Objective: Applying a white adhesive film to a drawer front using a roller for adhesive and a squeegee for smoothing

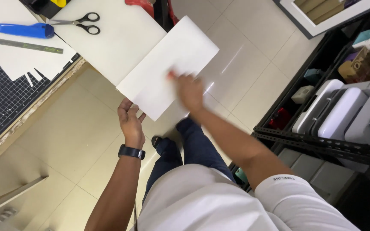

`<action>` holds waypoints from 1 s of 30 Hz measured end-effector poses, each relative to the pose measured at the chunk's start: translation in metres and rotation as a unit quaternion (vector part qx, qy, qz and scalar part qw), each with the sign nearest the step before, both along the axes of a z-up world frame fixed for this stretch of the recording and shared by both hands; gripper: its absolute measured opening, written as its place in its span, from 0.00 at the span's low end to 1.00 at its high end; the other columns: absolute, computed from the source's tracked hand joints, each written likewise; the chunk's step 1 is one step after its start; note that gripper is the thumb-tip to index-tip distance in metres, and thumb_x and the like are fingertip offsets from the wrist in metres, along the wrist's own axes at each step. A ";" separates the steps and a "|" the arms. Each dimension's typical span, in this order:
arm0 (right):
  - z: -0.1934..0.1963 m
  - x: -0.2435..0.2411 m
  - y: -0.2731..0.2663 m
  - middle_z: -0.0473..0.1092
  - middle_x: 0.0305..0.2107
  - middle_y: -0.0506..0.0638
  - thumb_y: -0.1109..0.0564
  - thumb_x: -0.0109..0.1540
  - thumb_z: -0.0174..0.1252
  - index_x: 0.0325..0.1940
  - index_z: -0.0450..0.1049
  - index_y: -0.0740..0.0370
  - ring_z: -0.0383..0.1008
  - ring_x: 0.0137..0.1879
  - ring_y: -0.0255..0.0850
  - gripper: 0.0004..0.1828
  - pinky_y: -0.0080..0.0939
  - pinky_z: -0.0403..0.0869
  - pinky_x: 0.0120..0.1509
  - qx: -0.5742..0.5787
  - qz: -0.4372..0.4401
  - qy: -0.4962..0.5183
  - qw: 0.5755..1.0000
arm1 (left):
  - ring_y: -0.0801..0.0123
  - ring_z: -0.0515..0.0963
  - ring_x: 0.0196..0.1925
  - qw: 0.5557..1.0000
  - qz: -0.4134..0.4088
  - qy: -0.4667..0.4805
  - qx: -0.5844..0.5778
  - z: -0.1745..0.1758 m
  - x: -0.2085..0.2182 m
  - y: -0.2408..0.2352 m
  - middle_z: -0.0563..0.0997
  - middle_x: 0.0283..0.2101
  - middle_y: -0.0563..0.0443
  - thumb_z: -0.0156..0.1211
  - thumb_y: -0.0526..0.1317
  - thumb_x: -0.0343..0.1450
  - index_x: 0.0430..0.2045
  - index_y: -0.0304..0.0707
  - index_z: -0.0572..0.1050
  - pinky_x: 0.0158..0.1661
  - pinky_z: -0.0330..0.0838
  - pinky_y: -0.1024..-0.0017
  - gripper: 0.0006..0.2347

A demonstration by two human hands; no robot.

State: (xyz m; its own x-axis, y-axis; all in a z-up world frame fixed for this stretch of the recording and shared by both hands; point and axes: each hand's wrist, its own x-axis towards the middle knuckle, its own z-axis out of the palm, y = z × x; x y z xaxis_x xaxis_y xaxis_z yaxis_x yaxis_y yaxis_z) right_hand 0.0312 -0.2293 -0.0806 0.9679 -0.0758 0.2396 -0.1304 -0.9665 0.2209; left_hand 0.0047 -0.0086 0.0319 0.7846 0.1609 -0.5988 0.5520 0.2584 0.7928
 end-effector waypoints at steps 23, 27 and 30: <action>0.055 0.032 -0.111 0.76 0.45 0.58 0.51 0.62 0.63 0.66 0.71 0.51 0.78 0.54 0.57 0.27 0.59 0.75 0.56 0.405 -0.113 0.012 0.907 | 0.47 0.63 0.67 0.610 -0.308 -0.498 0.535 -0.056 0.042 -0.047 0.72 0.58 0.50 0.73 0.51 0.66 0.55 0.50 0.77 0.60 0.56 0.47 0.23; 0.056 0.003 -0.069 0.74 0.41 0.59 0.60 0.63 0.61 0.69 0.69 0.59 0.73 0.48 0.57 0.28 0.59 0.71 0.48 0.189 -0.053 -0.096 0.976 | 0.49 0.64 0.65 0.597 -0.294 -0.500 0.554 -0.058 0.039 -0.049 0.73 0.56 0.50 0.74 0.51 0.65 0.53 0.48 0.77 0.59 0.57 0.48 0.23; 0.068 -0.040 0.026 0.74 0.40 0.57 0.61 0.60 0.58 0.68 0.70 0.55 0.73 0.46 0.55 0.30 0.55 0.69 0.45 0.220 0.085 -0.022 0.972 | 0.51 0.65 0.64 0.610 -0.286 -0.498 0.546 -0.066 0.041 -0.046 0.75 0.56 0.51 0.78 0.51 0.59 0.56 0.45 0.74 0.60 0.57 0.48 0.31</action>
State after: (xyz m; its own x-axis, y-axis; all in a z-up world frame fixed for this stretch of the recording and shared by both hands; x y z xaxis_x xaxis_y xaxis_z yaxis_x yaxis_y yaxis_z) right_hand -0.0089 -0.2035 -0.0122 0.9648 -0.0214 0.2622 0.0384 -0.9746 -0.2206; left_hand 0.0454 -0.0542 -0.0345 0.7870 -0.4333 0.4392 -0.5913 -0.7330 0.3363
